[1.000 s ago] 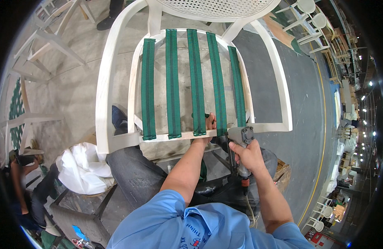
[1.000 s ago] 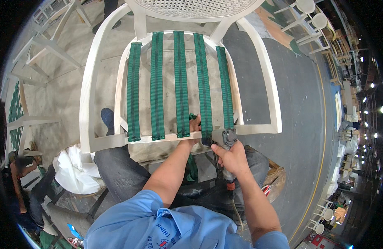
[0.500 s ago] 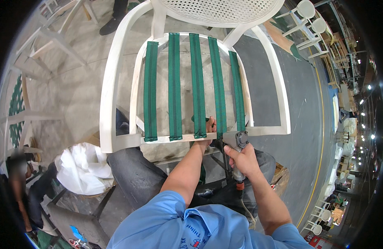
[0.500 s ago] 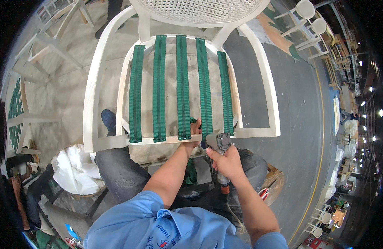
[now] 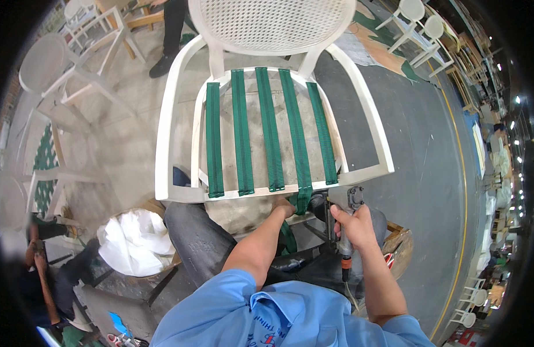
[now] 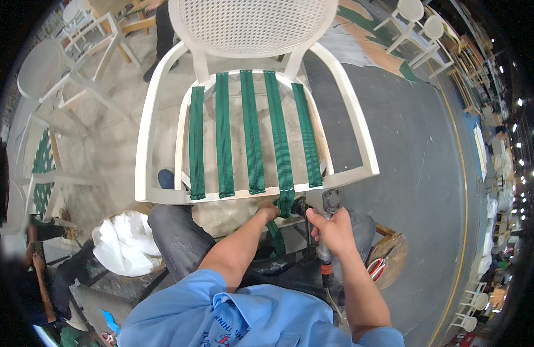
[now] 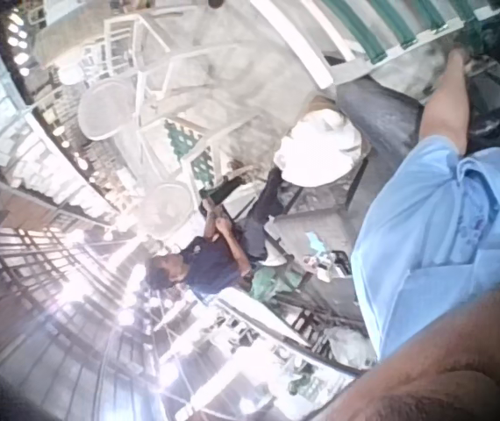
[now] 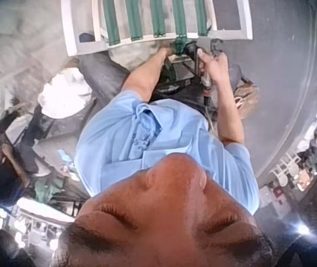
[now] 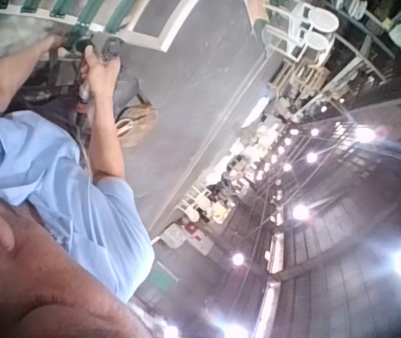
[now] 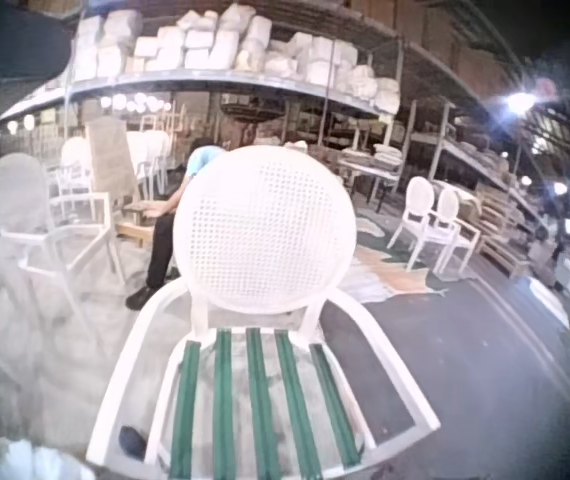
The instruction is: The person attaches green plastic slats to the seat of a white plastic chair using a pneumatic staple gun. They repeatedly position each slat and secure it with staples.
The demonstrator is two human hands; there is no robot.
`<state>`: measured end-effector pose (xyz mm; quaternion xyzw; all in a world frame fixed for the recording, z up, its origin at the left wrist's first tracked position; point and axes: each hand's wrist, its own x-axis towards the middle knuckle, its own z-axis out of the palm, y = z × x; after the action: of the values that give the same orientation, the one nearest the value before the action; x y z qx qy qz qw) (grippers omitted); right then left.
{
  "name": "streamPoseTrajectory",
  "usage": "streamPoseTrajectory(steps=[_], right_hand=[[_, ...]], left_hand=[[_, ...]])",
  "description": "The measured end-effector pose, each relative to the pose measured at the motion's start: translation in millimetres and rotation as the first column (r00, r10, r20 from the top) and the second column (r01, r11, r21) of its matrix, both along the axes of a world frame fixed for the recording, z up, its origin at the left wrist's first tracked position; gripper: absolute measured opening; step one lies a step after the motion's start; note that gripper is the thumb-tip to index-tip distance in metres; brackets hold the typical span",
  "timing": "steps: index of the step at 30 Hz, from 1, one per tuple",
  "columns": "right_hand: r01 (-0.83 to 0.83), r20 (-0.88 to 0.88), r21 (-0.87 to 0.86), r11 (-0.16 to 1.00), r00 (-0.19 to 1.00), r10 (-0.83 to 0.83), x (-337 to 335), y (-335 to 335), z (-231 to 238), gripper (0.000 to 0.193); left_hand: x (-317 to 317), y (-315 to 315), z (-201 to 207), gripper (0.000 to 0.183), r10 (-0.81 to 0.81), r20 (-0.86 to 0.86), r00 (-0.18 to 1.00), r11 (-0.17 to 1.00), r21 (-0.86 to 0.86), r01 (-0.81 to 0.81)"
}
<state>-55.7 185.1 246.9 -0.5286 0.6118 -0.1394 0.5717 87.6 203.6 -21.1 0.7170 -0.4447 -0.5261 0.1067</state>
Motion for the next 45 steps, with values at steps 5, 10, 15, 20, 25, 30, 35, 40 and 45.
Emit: streamPoseTrajectory(steps=[5,10,15,20,25,30,35,40,45], right_hand=[[0.076,0.139,-0.059,0.995,0.988,-0.067,-27,3,4,0.024],[0.124,0.152,-0.056,0.991,0.982,-0.114,-45,1,2,0.025],[0.068,0.185,-0.015,0.998,0.981,-0.064,-30,-5,-4,0.025],[0.019,0.139,0.06,0.998,0.99,-0.027,-7,-15,-15,0.025],[-0.015,0.105,0.086,0.996,0.994,0.006,9,-30,-31,0.025],[-0.04,0.026,0.114,0.993,0.999,0.038,17,-36,-42,0.023],[-0.056,0.002,0.109,0.993,0.998,0.056,22,-38,-47,0.023],[-0.083,-0.068,0.092,0.992,0.994,0.09,28,-36,-44,0.025],[-0.058,-0.086,0.071,0.996,0.994,0.064,32,-32,-46,0.029]], left_hand=[[13,8,40,0.048,-0.051,-0.293,0.955,0.994,-0.112,0.018],[26,40,123,0.033,-0.351,-0.388,0.852,0.935,-0.101,0.339],[55,30,159,0.029,0.116,-0.675,0.729,0.989,0.014,-0.145],[84,-22,162,0.026,0.346,-0.786,0.512,0.879,0.081,-0.47],[83,-52,153,0.025,0.398,-0.747,0.533,0.85,0.082,-0.52],[84,-57,149,0.026,0.346,-0.73,0.59,0.89,0.055,-0.453],[89,-60,149,0.026,0.332,-0.718,0.612,0.905,0.058,-0.422],[93,-61,147,0.026,0.303,-0.727,0.616,0.918,0.049,-0.394],[93,-61,149,0.025,0.304,-0.725,0.618,0.927,0.074,-0.368]])
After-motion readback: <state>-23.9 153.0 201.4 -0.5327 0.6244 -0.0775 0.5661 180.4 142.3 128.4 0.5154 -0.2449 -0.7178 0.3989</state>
